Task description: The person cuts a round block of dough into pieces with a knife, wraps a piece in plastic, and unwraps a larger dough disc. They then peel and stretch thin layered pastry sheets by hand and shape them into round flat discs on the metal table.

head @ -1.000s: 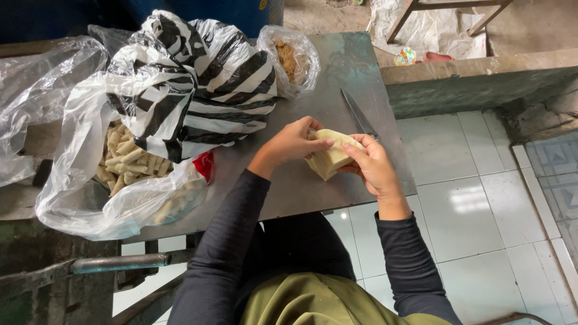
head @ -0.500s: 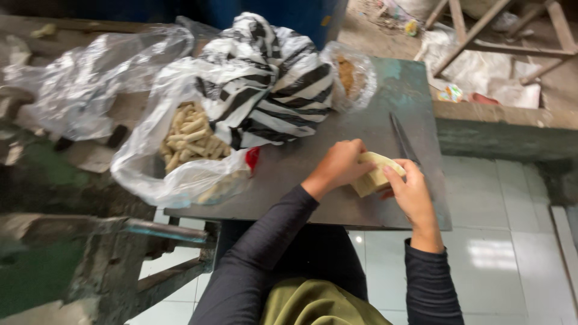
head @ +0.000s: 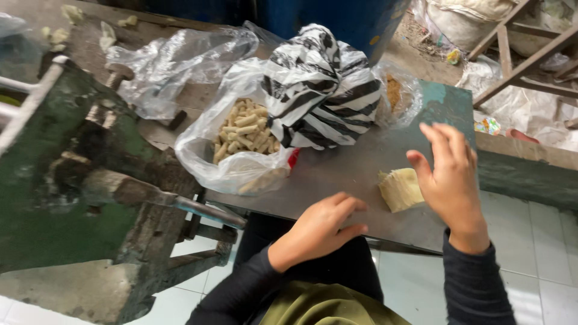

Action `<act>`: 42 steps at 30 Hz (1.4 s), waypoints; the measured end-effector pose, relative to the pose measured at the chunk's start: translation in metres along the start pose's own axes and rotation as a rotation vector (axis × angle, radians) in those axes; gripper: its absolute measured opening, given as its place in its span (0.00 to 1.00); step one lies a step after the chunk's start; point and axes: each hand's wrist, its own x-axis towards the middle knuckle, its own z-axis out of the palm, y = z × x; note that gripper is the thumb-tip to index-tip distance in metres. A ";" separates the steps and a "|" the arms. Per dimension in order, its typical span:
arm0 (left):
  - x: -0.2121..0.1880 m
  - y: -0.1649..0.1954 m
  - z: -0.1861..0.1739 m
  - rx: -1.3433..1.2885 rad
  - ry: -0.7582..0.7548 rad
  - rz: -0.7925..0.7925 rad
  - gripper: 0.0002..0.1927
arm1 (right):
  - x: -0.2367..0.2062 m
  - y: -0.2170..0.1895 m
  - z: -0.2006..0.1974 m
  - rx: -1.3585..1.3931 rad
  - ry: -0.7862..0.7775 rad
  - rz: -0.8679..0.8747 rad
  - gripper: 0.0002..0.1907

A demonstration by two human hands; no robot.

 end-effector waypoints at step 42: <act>-0.038 0.024 0.042 0.415 0.377 0.177 0.18 | -0.107 -0.056 0.008 0.663 -0.060 0.271 0.08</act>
